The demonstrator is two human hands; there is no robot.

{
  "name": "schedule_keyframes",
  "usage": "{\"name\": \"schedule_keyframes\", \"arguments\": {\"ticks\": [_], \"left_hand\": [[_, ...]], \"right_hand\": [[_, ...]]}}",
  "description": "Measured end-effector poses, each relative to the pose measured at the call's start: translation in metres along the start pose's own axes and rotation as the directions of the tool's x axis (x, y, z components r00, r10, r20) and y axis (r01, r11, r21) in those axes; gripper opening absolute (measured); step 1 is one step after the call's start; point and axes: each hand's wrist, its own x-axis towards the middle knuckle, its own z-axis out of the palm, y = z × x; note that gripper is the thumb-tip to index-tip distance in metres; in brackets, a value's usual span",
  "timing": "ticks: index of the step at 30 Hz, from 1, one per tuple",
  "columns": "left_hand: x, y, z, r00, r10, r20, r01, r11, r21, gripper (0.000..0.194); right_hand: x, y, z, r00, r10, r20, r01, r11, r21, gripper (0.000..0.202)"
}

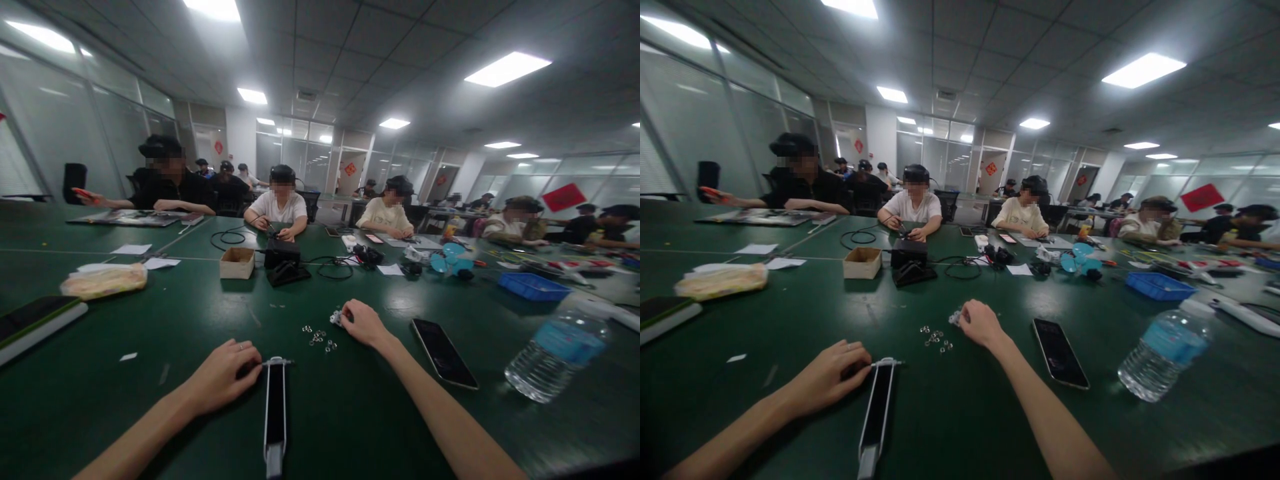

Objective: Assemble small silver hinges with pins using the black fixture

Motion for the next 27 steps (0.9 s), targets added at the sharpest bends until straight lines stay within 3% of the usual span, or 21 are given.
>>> {"name": "schedule_keyframes", "arguments": {"ticks": [10, 14, 18, 27], "left_hand": [[-0.001, -0.004, 0.003, 1.000, 0.016, -0.010, -0.016, 1.000, 0.001, 0.024], [0.000, -0.001, 0.002, 1.000, 0.016, -0.011, -0.016, 1.000, 0.005, 0.025], [0.001, 0.003, -0.001, 1.000, 0.010, -0.003, -0.010, 1.000, 0.012, 0.026], [0.002, 0.007, -0.005, 1.000, 0.007, 0.006, -0.007, 1.000, 0.005, 0.026]], "right_hand": [[-0.002, -0.008, -0.001, 0.995, -0.097, 0.001, 0.097, 0.995, -0.015, 0.010], [-0.005, -0.024, -0.007, 0.971, -0.239, 0.009, 0.239, 0.971, -0.023, 0.011], [-0.007, -0.033, -0.002, 0.934, -0.339, 0.113, 0.342, 0.940, -0.004, 0.014], [-0.003, -0.031, 0.004, 0.942, -0.252, 0.221, 0.241, 0.968, 0.074, 0.015]]}}
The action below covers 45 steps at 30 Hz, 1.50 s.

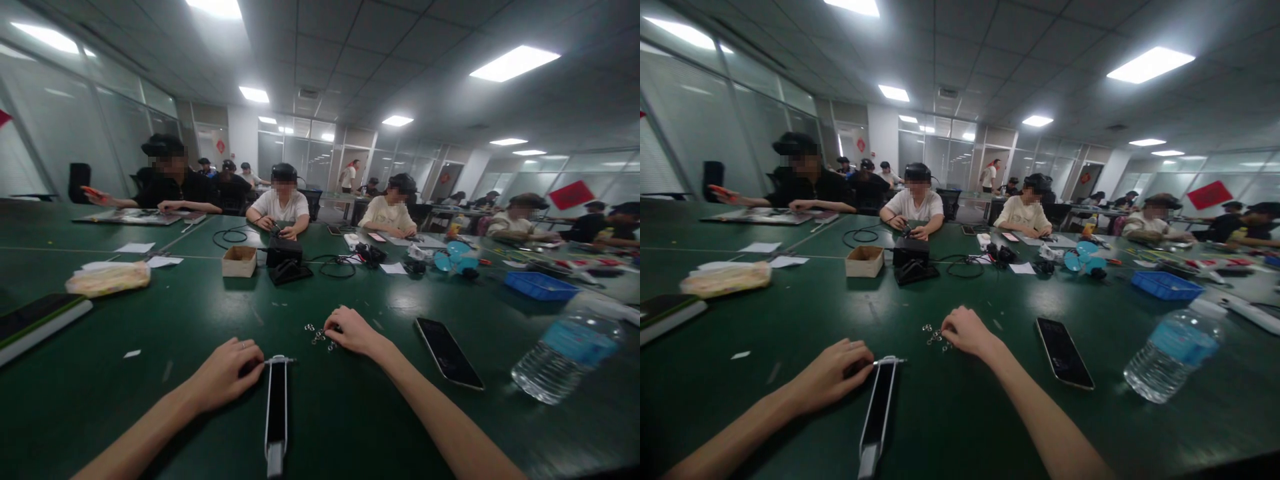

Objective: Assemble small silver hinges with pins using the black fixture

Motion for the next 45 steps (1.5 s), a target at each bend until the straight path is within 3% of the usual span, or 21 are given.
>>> {"name": "schedule_keyframes", "arguments": {"ticks": [8, 11, 15, 18, 25, 35, 45], "left_hand": [[-0.001, 0.003, -0.003, 1.000, 0.003, -0.007, -0.003, 1.000, 0.016, 0.026], [-0.001, 0.004, -0.003, 1.000, 0.003, -0.007, -0.003, 1.000, 0.022, 0.026], [-0.001, 0.002, -0.001, 1.000, 0.015, -0.013, -0.015, 1.000, 0.020, 0.025], [0.000, 0.000, 0.001, 1.000, 0.017, -0.019, -0.016, 1.000, 0.020, 0.025], [-0.001, 0.001, 0.000, 1.000, -0.005, -0.006, 0.005, 1.000, 0.018, 0.024], [-0.001, 0.003, -0.003, 1.000, -0.006, 0.005, 0.006, 1.000, 0.015, 0.025], [-0.002, 0.003, -0.004, 1.000, -0.009, 0.001, 0.009, 1.000, 0.005, 0.024]], "right_hand": [[-0.005, -0.018, -0.007, 0.999, 0.006, -0.034, -0.005, 0.999, 0.039, 0.011], [-0.007, -0.037, -0.006, 0.993, -0.059, -0.100, 0.072, 0.989, 0.132, 0.009], [-0.011, -0.064, 0.002, 0.969, -0.220, -0.109, 0.238, 0.951, 0.198, 0.008], [-0.012, -0.074, 0.007, 0.955, -0.271, -0.119, 0.292, 0.929, 0.227, 0.013], [-0.013, -0.074, 0.006, 0.949, -0.305, -0.086, 0.316, 0.923, 0.220, 0.014], [-0.009, -0.063, 0.015, 0.966, -0.234, -0.113, 0.253, 0.946, 0.203, 0.011], [-0.007, -0.056, 0.009, 0.974, -0.153, -0.167, 0.152, 0.988, -0.017, 0.012]]}}
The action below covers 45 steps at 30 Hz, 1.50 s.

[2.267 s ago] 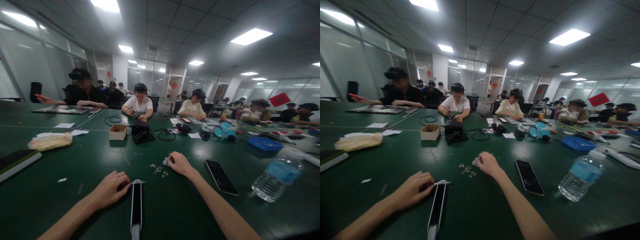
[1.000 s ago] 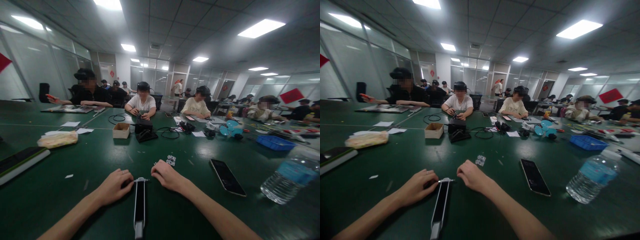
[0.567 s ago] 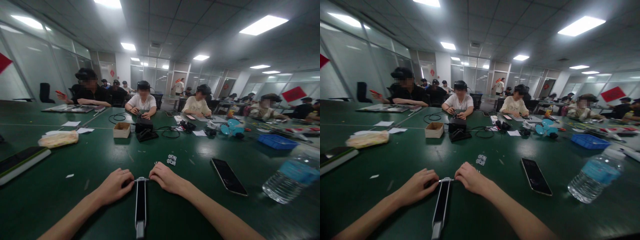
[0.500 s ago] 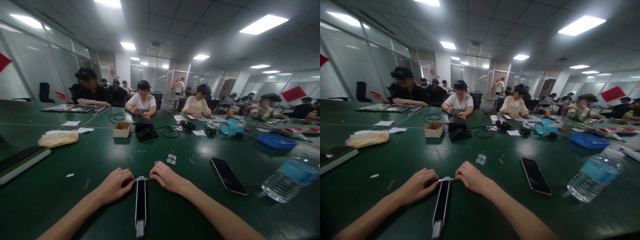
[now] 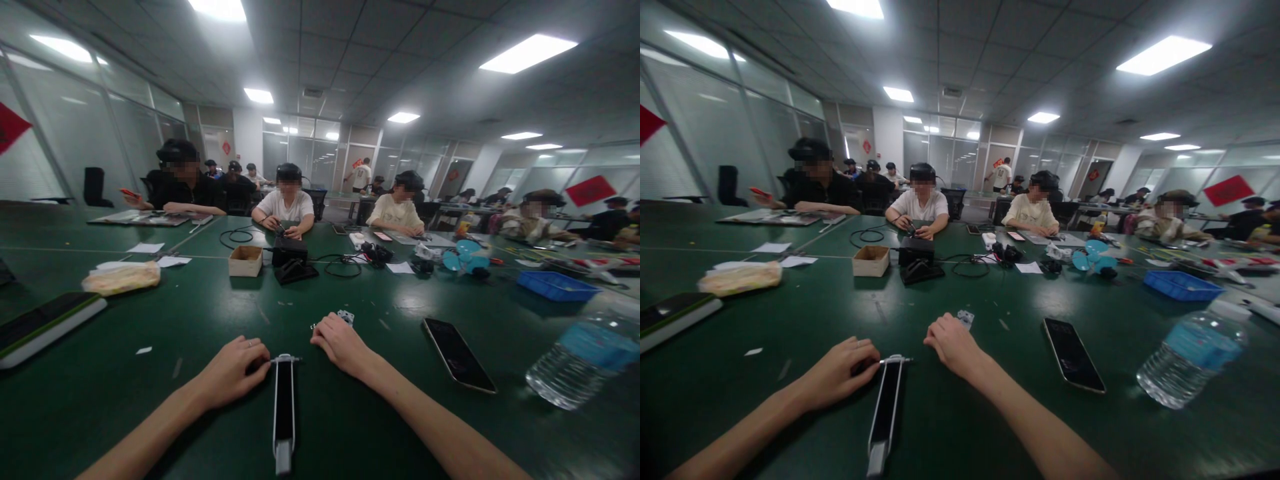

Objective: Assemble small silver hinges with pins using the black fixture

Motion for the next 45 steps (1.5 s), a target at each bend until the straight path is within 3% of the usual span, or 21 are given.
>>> {"name": "schedule_keyframes", "arguments": {"ticks": [7, 23, 31, 39, 45], "left_hand": [[0.000, -0.002, 0.002, 1.000, 0.012, -0.015, -0.012, 1.000, 0.002, 0.024], [0.000, -0.005, 0.003, 1.000, 0.013, 0.003, -0.013, 1.000, -0.006, 0.025], [0.001, -0.001, -0.001, 1.000, -0.003, 0.026, 0.003, 1.000, -0.002, 0.023], [0.001, -0.003, 0.006, 1.000, 0.000, 0.014, 0.000, 1.000, 0.000, 0.015], [0.001, -0.003, 0.008, 1.000, 0.001, 0.017, -0.001, 1.000, 0.000, 0.011]], "right_hand": [[0.000, 0.012, 0.000, 0.993, 0.121, -0.013, -0.121, 0.978, -0.172, 0.021], [0.001, 0.026, 0.000, 0.963, 0.262, -0.058, -0.263, 0.965, 0.001, 0.021], [0.000, 0.018, 0.000, 0.980, 0.168, -0.106, -0.160, 0.984, 0.078, 0.018], [-0.004, -0.012, 0.015, 0.986, -0.138, -0.092, 0.153, 0.970, 0.187, 0.016], [-0.008, -0.025, 0.018, 0.986, -0.150, -0.072, 0.165, 0.938, 0.305, 0.019]]}}
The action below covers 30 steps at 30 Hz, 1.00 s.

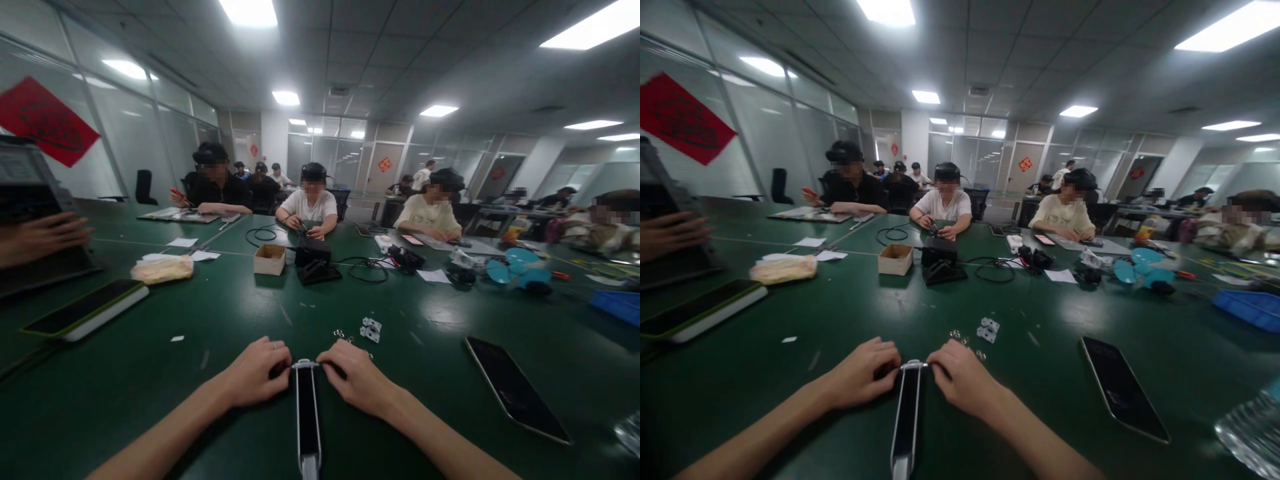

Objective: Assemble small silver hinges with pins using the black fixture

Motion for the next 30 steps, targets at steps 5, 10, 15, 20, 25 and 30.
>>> {"name": "schedule_keyframes", "arguments": {"ticks": [5, 10, 15, 20, 25, 30], "left_hand": [[-0.0003, 0.0014, -0.0020, 1.000, -0.011, 0.013, 0.011, 1.000, -0.002, 0.010], [-0.0010, 0.0015, -0.0015, 1.000, 0.003, 0.003, -0.003, 1.000, -0.005, 0.009], [-0.0011, 0.0010, -0.0012, 1.000, 0.009, 0.002, -0.009, 1.000, -0.011, 0.009], [-0.0014, 0.0026, -0.0022, 1.000, 0.001, 0.007, -0.001, 1.000, -0.008, 0.008], [-0.0012, 0.0035, -0.0030, 1.000, 0.004, 0.014, -0.004, 1.000, -0.005, 0.009], [0.0005, 0.0039, -0.0053, 1.000, -0.011, 0.024, 0.011, 1.000, 0.000, 0.011]], "right_hand": [[-0.0007, -0.0013, -0.0024, 0.999, 0.040, 0.031, -0.042, 0.997, 0.064, 0.021], [-0.0017, 0.0009, -0.0038, 0.994, 0.078, 0.081, -0.086, 0.991, 0.101, 0.022], [0.0003, 0.0000, -0.0058, 0.985, 0.124, 0.119, -0.139, 0.982, 0.127, 0.020], [0.0020, 0.0000, -0.0068, 0.978, 0.161, 0.133, -0.179, 0.974, 0.140, 0.017], [0.0021, 0.0016, -0.0073, 0.975, 0.179, 0.129, -0.195, 0.972, 0.129, 0.014], [0.0005, 0.0030, -0.0066, 0.982, 0.148, 0.115, -0.163, 0.978, 0.129, 0.013]]}}
